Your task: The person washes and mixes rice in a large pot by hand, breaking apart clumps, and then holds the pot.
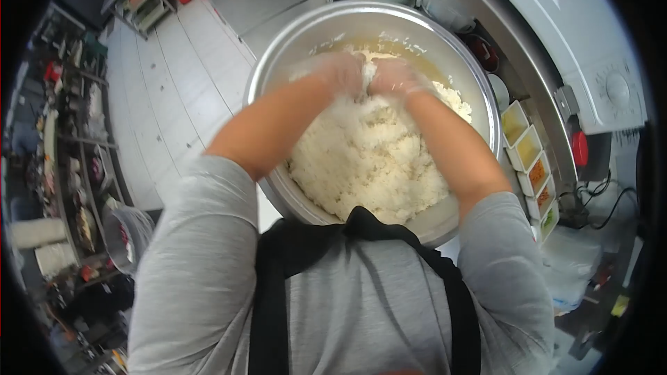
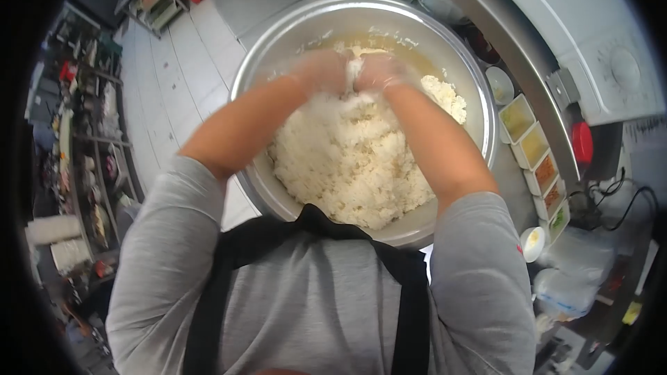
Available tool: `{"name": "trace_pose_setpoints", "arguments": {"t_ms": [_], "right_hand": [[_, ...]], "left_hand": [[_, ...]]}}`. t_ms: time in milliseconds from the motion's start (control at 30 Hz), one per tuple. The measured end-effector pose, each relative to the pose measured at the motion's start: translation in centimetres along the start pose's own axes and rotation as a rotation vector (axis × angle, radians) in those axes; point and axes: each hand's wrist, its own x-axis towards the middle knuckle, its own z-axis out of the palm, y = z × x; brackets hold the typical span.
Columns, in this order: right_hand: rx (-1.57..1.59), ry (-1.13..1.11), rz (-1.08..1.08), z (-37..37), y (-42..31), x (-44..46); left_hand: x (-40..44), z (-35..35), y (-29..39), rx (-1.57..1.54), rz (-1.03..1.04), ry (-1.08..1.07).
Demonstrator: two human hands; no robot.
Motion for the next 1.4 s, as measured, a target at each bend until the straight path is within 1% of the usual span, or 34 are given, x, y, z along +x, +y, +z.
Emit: {"name": "trace_pose_setpoints", "arguments": {"t_ms": [33,133,167,233,267,300,367,467,533,567,633,667,733,767,867,900,967,1000,1033,1067,1133,1167,1267,1367,1400], "right_hand": [[-0.010,0.029,0.030,0.6,0.0,0.5],[0.084,0.092,0.049,2.2,1.1,0.9],[0.146,0.035,0.012,1.2,1.2,-0.2],[0.256,-0.071,-0.076,-1.9,1.5,-2.3],[0.407,-0.109,-0.097,-3.8,1.3,-3.7],[0.559,-0.157,-0.117,-5.3,1.1,-5.7],[0.858,-0.129,-0.135,-6.2,1.6,-7.7],[1.288,0.076,-0.172,-6.6,2.0,-10.1],[1.575,0.152,-0.261,-7.8,0.8,-11.9],[1.517,0.205,-0.250,-7.7,1.0,-11.7],[1.390,0.323,-0.237,-8.0,1.6,-10.3],[1.357,0.341,-0.216,-7.6,1.6,-9.9],[1.288,0.365,-0.172,-6.5,1.4,-9.3],[1.107,0.533,-0.247,-6.7,0.1,-10.8],[0.692,0.861,-0.428,-4.3,-0.4,-10.6],[0.805,0.843,-0.432,-3.2,-0.7,-10.4],[0.818,0.953,-0.506,-3.0,-2.5,-11.0],[0.823,1.004,-0.544,-2.8,-3.3,-11.4],[0.740,0.941,-0.550,-2.2,-3.6,-11.9],[0.736,0.987,-0.559,-1.8,-4.0,-11.9],[0.727,1.076,-0.575,-1.1,-5.0,-11.8],[0.654,1.062,-0.505,-1.0,-5.6,-12.1],[0.529,1.139,-0.569,-1.8,-5.1,-12.3],[0.602,1.199,-0.612,-1.3,-3.3,-10.1],[0.569,1.159,-0.570,-1.1,-2.9,-9.7]], "left_hand": [[0.0,0.2,0.1,0.020,-0.012,0.052],[0.0,0.3,0.2,-0.008,-0.008,0.043],[-0.1,0.1,-0.3,-0.062,0.036,0.028],[-0.5,-0.2,-0.7,-0.112,0.079,0.070],[-0.8,-0.6,-0.8,-0.140,0.101,0.087],[-1.4,-1.2,-1.0,-0.294,0.163,0.122],[-3.3,-2.2,-1.0,-0.617,0.282,0.169],[-5.5,-4.6,-0.4,-1.106,0.260,0.055],[-5.3,-4.1,-0.3,-1.448,0.359,0.053],[-5.3,-3.8,-0.2,-1.620,0.407,0.052],[-5.6,-3.5,1.0,-1.713,0.257,0.145],[-6.4,-3.8,2.1,-1.758,0.182,0.194],[-9.1,-5.6,5.2,-1.684,-0.082,0.217],[-9.9,-6.4,6.2,-1.640,-0.212,0.227],[-7.0,-3.2,3.9,-1.750,0.002,0.082],[-6.6,-2.5,3.4,-1.869,0.038,0.030],[-6.4,-2.1,3.2,-2.114,0.123,-0.080],[-5.6,-1.5,2.9,-2.174,0.164,-0.074],[-5.3,-1.3,3.1,-2.233,0.204,-0.068],[-5.1,-1.2,3.2,-2.293,0.242,-0.061],[-5.6,-1.2,3.8,-2.241,0.143,-0.073],[-6.4,-1.5,4.3,-2.195,0.100,-0.070],[-8.1,-1.6,5.4,-1.964,-0.052,-0.049],[-8.9,-1.7,6.0,-1.701,-0.179,-0.045],[-8.8,-1.7,6.4,-1.662,-0.201,-0.050]]}}
